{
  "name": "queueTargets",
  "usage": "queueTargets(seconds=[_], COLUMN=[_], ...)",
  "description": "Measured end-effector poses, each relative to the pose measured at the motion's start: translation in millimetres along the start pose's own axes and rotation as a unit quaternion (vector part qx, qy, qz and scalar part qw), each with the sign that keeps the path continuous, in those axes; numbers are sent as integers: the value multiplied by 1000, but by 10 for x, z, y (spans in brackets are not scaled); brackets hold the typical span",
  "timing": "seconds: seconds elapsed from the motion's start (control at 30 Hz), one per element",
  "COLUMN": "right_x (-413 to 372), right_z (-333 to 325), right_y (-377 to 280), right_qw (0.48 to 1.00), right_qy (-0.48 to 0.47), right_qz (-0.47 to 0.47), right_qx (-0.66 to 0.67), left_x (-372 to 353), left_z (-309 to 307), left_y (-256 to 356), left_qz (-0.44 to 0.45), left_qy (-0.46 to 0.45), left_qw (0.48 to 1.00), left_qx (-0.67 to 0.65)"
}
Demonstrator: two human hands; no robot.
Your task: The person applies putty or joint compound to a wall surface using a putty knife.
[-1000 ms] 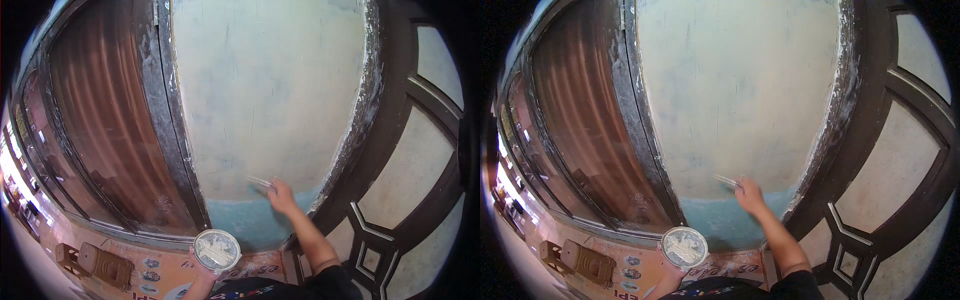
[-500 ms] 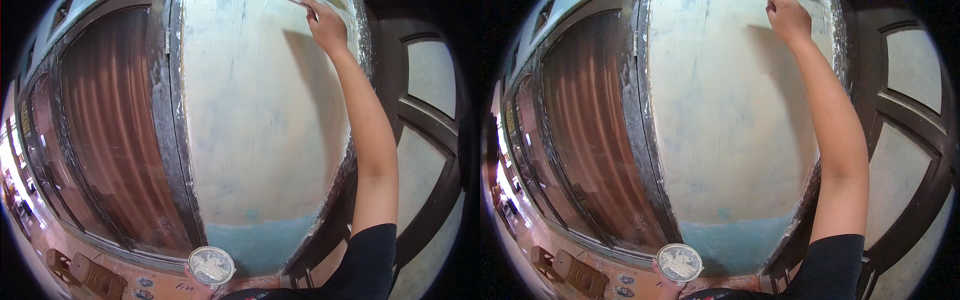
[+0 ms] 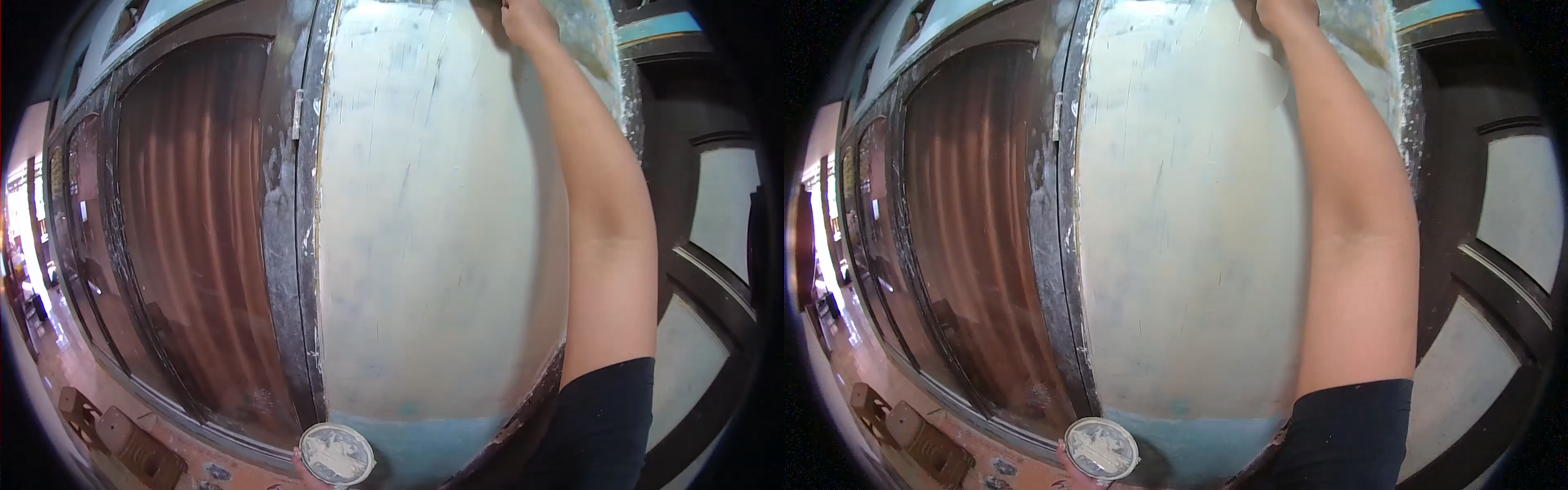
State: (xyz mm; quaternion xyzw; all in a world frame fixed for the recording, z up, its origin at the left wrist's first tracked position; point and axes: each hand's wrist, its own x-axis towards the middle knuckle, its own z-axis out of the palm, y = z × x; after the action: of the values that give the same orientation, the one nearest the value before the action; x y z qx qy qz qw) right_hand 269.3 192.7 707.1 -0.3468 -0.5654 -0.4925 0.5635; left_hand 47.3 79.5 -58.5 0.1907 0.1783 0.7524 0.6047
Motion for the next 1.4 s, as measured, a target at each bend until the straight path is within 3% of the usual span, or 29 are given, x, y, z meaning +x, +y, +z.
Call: queueTargets(seconds=[0.07, 0.13, 0.2, 0.27, 0.33, 0.37, 0.53, 0.63, 1.07, 1.13, 1.27, 1.4], right_x=[-85, -250, -504, -805, -1092, -1240, -2117, -2695, -5284, -5760, -6635, -7702], right_z=[156, 314, 345, 289, 206, 202, 299, 291, -270, -355, -488, -604], right_y=[65, 108, 69, 29, -29, -34, -94, -191, -683, -808, -1085, -1293], right_qw=[1000, 997, 998, 990, 992, 990, 986, 985, 980, 967, 964, 937], right_qy=[-30, 16, 21, 76, 46, 62, 33, 34, -184, -247, -263, -348], right_qz=[8, -70, -41, -117, -114, -129, -142, -144, -73, -53, -32, -17], right_qx=[1, 17, 48, 34, 16, 13, -86, -94, -27, -11, 6, 25], left_x=[31, 17, 44, 5, -22, -89, -46, -82, -550, -616, -695, -768], left_z=[-135, -267, -333, -424, -514, 49, 107, -29, -170, -113, -171, -125], left_y=[9, 23, 5, -20, -39, 132, 46, 5, 207, 234, 268, 312], left_qz=[8, 5, 4, 4, 3, -147, -159, -213, -233, -225, -251, -222], left_qy=[4, 5, 0, -2, -9, 51, 22, 7, 1, 0, 5, -7], left_qw=[999, 996, 991, 986, 978, 988, 987, 976, 971, 973, 966, 975], left_qx=[45, 92, 131, 169, 209, -23, 14, -49, -46, -49, -61, -27])
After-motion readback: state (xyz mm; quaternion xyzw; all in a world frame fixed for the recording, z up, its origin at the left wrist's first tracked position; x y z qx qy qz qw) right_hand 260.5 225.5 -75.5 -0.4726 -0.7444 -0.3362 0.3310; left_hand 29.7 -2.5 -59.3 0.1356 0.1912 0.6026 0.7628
